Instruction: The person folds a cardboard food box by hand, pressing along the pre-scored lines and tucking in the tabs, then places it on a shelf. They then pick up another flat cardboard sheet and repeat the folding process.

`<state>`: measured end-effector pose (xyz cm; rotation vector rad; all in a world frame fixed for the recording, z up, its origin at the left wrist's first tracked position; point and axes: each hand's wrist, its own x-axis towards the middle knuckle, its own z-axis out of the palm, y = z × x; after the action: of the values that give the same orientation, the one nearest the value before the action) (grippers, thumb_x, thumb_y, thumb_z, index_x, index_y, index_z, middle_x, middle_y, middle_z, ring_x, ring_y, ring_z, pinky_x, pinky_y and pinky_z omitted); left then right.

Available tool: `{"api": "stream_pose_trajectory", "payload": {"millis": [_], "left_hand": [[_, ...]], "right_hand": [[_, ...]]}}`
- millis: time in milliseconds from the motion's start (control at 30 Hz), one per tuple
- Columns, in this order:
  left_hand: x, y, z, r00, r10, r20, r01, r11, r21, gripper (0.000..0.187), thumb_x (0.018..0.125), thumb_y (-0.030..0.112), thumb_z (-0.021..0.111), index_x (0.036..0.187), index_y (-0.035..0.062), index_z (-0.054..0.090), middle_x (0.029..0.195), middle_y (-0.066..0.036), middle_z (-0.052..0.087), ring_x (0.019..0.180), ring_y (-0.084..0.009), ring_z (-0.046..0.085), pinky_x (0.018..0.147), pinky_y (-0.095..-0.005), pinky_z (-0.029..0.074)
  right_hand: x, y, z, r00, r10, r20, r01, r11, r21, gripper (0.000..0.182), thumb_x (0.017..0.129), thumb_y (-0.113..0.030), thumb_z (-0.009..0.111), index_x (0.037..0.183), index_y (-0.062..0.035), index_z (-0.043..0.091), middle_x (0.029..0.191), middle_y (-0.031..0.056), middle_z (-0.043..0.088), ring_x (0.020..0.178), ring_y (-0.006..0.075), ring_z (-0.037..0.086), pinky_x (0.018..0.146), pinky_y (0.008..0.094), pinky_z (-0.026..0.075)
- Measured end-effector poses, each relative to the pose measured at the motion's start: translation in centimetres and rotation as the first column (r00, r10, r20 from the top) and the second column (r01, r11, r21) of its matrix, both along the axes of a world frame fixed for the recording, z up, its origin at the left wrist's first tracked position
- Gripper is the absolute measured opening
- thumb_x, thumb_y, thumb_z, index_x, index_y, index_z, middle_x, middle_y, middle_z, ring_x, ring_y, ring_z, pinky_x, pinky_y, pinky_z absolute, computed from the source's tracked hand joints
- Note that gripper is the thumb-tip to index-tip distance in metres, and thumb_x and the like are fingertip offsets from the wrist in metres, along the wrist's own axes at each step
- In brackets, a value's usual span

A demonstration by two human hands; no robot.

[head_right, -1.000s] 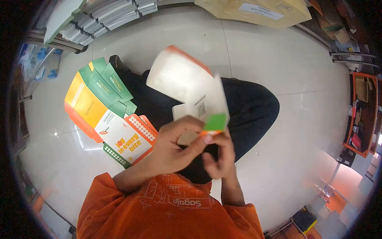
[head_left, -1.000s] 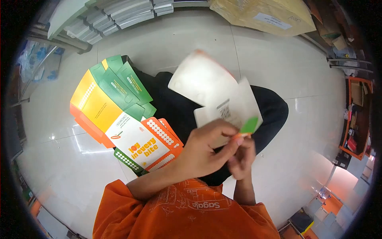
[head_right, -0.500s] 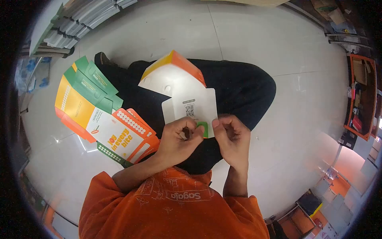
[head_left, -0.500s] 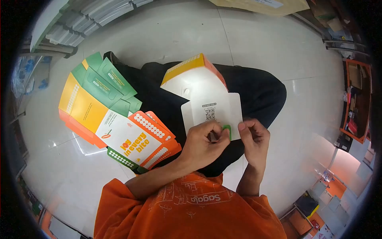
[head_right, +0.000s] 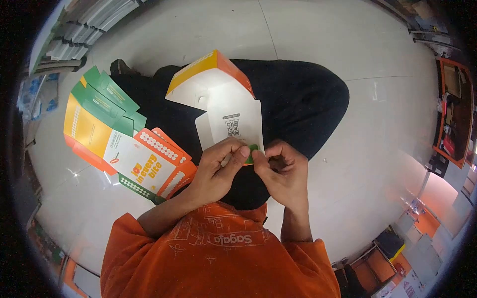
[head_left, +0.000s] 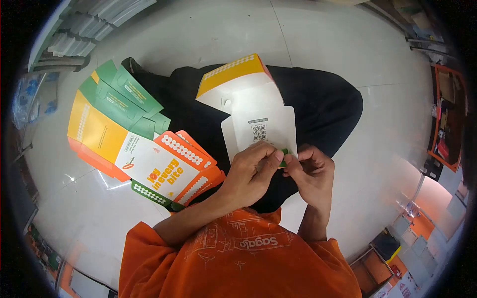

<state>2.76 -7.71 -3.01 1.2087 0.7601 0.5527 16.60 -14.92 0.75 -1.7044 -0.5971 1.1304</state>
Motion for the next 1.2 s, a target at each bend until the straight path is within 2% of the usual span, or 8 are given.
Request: {"api": "stream_pose_trajectory", "payload": {"millis": [167,233,367,433,567,633,933,1200], "left_hand": [[0.2,0.1,0.1,1.000,-0.002,-0.009,0.002,0.999,-0.032,0.020,0.097,0.014,0.054,0.085,-0.0025,0.056,0.076,-0.011,0.053,0.066,-0.0200,0.049,0.061,-0.0315,0.040],[0.1,0.3,0.2,0.996,-0.082,-0.041,0.078,0.994,-0.073,0.025,0.101,0.021,0.050,0.092,-0.0009,0.057,0.082,-0.005,0.055,0.073,-0.0099,0.048,0.064,-0.0245,0.039],[0.2,0.3,-0.1,0.989,-0.113,-0.093,0.106,0.991,-0.079,0.025,0.101,0.022,0.049,0.094,-0.0004,0.058,0.082,-0.004,0.055,0.073,-0.0100,0.049,0.066,-0.0240,0.041],[-0.1,0.5,-0.3,0.994,-0.111,0.027,0.114,0.972,-0.207,0.018,0.097,0.012,0.055,0.089,-0.0038,0.057,0.080,-0.011,0.056,0.069,-0.0173,0.052,0.064,-0.0303,0.043],[-1.0,1.4,-0.4,0.981,-0.166,0.104,0.181,0.971,-0.158,0.016,0.095,0.012,0.059,0.094,-0.0039,0.060,0.084,-0.011,0.062,0.073,-0.0144,0.058,0.068,-0.0274,0.048],[-1.2,1.9,0.0,0.958,-0.285,0.023,0.278,0.911,-0.305,0.015,0.093,0.009,0.062,0.102,-0.0022,0.064,0.100,-0.009,0.068,0.095,-0.0124,0.063,0.085,-0.0252,0.050],[-1.0,1.3,-0.5,0.983,-0.089,0.161,0.155,0.871,-0.466,0.012,0.086,-0.001,0.066,0.098,-0.0023,0.065,0.099,-0.010,0.068,0.093,-0.0142,0.066,0.083,-0.0254,0.056],[-1.0,2.2,0.1,0.990,-0.066,0.128,0.125,0.834,-0.538,0.012,0.086,0.001,0.068,0.097,-0.0044,0.068,0.093,-0.010,0.069,0.087,-0.0150,0.068,0.078,-0.0243,0.058]], "right_hand": [[-0.5,0.0,-0.4,1.000,-0.017,0.005,0.016,0.997,0.080,0.011,0.086,0.003,0.066,0.078,0.0011,0.058,0.076,0.0012,0.056,0.065,0.0036,0.049,0.055,0.0185,0.038],[-0.4,-0.1,-0.6,0.991,0.034,0.130,-0.051,0.990,0.134,0.012,0.084,0.006,0.065,0.077,0.0010,0.057,0.077,0.0026,0.056,0.066,0.0055,0.049,0.056,0.0198,0.037],[-0.3,0.1,-0.5,0.970,0.056,0.237,-0.083,0.991,0.107,0.014,0.082,0.007,0.066,0.076,0.0011,0.056,0.075,0.0039,0.055,0.065,0.0073,0.049,0.057,0.0208,0.038],[-0.4,0.2,-0.4,0.940,0.082,0.332,-0.113,0.991,0.075,0.014,0.086,0.006,0.064,0.076,0.0002,0.056,0.077,0.0010,0.052,0.069,0.0068,0.047,0.061,0.0204,0.035],[-0.1,-0.2,-1.1,0.941,0.092,0.324,-0.124,0.989,0.081,0.014,0.086,0.006,0.063,0.076,-0.0001,0.055,0.077,0.0014,0.052,0.068,0.0070,0.046,0.061,0.0211,0.035],[0.0,-0.3,-1.1,0.960,0.088,0.267,-0.121,0.987,0.108,0.013,0.086,0.007,0.062,0.077,-0.0002,0.056,0.077,0.0020,0.052,0.068,0.0075,0.046,0.061,0.0213,0.035],[0.5,-0.3,-1.3,0.955,0.127,0.269,-0.182,0.965,0.190,0.012,0.081,0.008,0.068,0.077,0.0008,0.059,0.075,0.0056,0.057,0.067,0.0108,0.052,0.060,0.0230,0.039],[0.5,0.0,-0.5,0.938,0.153,0.310,-0.214,0.961,0.174,0.009,0.082,0.004,0.070,0.077,0.0018,0.063,0.075,0.0074,0.059,0.066,0.0134,0.055,0.059,0.0252,0.042]]}}
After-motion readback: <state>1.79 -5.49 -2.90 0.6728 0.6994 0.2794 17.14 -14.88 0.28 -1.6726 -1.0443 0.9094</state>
